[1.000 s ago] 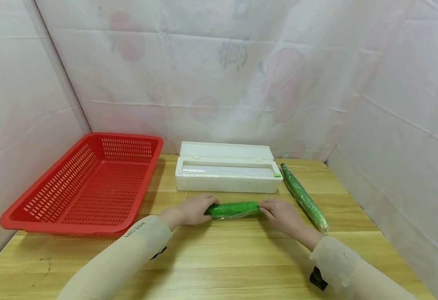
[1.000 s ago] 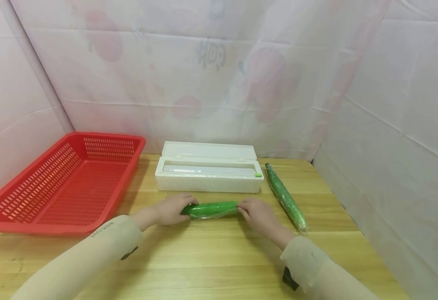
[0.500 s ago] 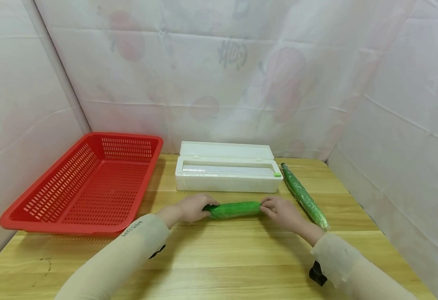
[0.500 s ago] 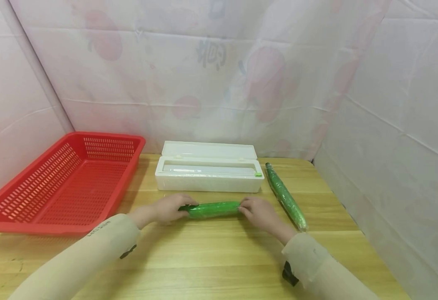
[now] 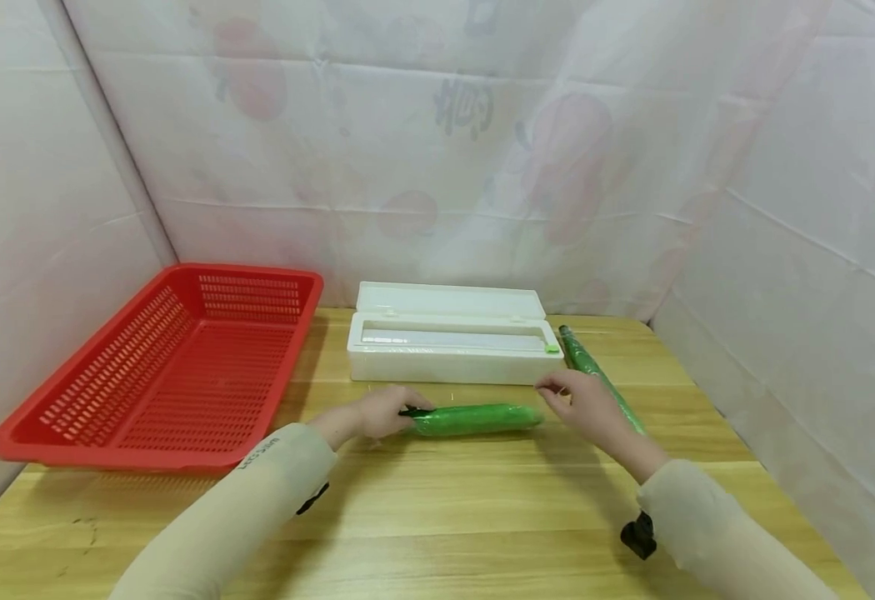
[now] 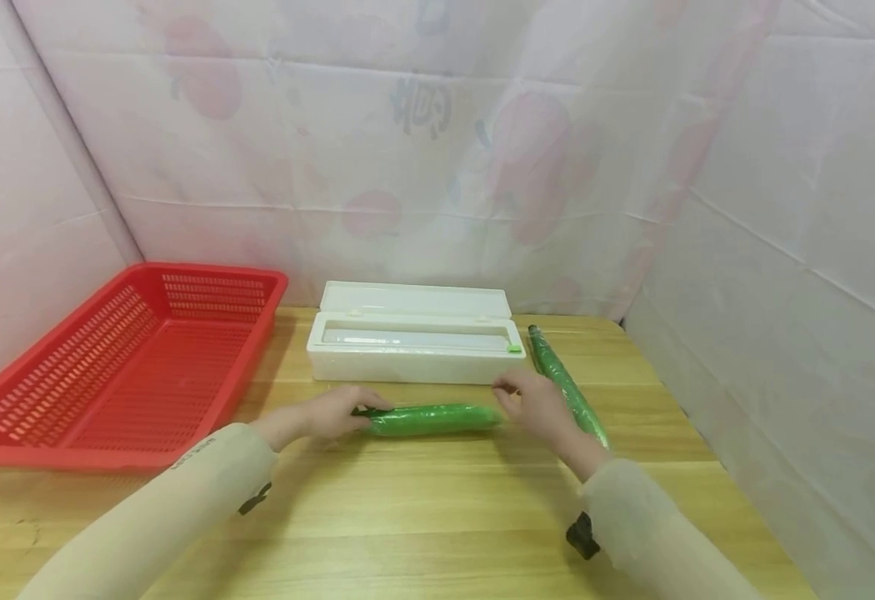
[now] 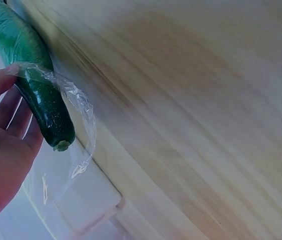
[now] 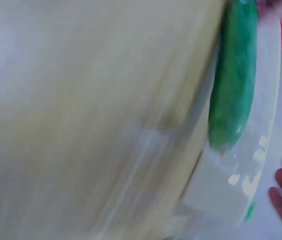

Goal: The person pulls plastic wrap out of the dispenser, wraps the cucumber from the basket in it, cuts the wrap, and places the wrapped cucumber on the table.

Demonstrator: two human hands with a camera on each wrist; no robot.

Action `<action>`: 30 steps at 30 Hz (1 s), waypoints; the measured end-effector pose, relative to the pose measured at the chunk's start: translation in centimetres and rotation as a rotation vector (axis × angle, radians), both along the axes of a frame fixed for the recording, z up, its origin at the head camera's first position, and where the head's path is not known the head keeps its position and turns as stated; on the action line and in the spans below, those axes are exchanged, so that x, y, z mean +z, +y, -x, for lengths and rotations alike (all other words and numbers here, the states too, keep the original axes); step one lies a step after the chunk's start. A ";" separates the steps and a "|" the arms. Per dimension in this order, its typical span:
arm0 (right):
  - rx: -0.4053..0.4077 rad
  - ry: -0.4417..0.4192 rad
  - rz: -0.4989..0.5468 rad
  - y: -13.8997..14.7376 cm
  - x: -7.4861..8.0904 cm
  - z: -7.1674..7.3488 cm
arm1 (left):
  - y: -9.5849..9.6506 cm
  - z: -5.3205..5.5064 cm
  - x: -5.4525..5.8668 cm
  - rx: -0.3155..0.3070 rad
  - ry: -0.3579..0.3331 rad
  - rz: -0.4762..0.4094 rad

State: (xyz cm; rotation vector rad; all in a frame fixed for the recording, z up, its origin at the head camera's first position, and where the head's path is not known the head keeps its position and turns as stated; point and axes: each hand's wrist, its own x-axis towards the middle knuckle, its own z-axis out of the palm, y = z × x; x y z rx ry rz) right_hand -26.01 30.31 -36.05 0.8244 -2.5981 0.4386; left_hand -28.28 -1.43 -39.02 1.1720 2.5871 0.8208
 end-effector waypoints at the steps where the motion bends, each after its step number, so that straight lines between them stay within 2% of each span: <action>1: 0.052 0.083 -0.059 -0.5 -0.2 -0.4 | -0.1 0.0 0.1 -0.003 0.002 -0.004; 3: 0.159 0.181 -0.192 -1.5 -0.5 -1.0 | -0.4 0.1 0.2 0.003 -0.009 -0.013; 5: 0.203 0.174 -0.317 -2.3 -0.9 -1.4 | -0.5 0.1 0.4 0.007 -0.010 -0.012; 9: 0.092 0.013 -0.459 -2.7 -1.6 -1.4 | -0.3 0.0 0.5 0.001 -0.017 0.010; 12: 0.037 -0.099 -0.470 -2.5 -1.9 -0.9 | -0.1 -0.1 0.4 -0.006 -0.019 0.017; 14: 0.027 -0.140 -0.470 -2.5 -2.0 -0.5 | 0.1 -0.2 0.5 0.004 -0.029 0.014; 19: 0.043 -0.167 -0.480 -2.7 -1.8 0.2 | 0.1 -0.3 1.0 0.043 -0.092 0.000; 22: 0.051 -0.175 -0.489 -2.8 -1.6 0.4 | -0.1 -0.3 1.4 0.094 -0.126 -0.002; 24: 0.052 -0.181 -0.493 -2.8 -1.5 0.4 | -0.2 -0.3 1.7 0.129 -0.131 0.044; 26: 0.050 -0.185 -0.497 -2.8 -1.5 0.4 | -0.5 -0.4 1.8 0.161 -0.115 0.133; 30: 0.035 -0.212 -0.494 -2.8 -1.3 0.3 | -0.9 -0.6 2.2 0.164 -0.062 0.296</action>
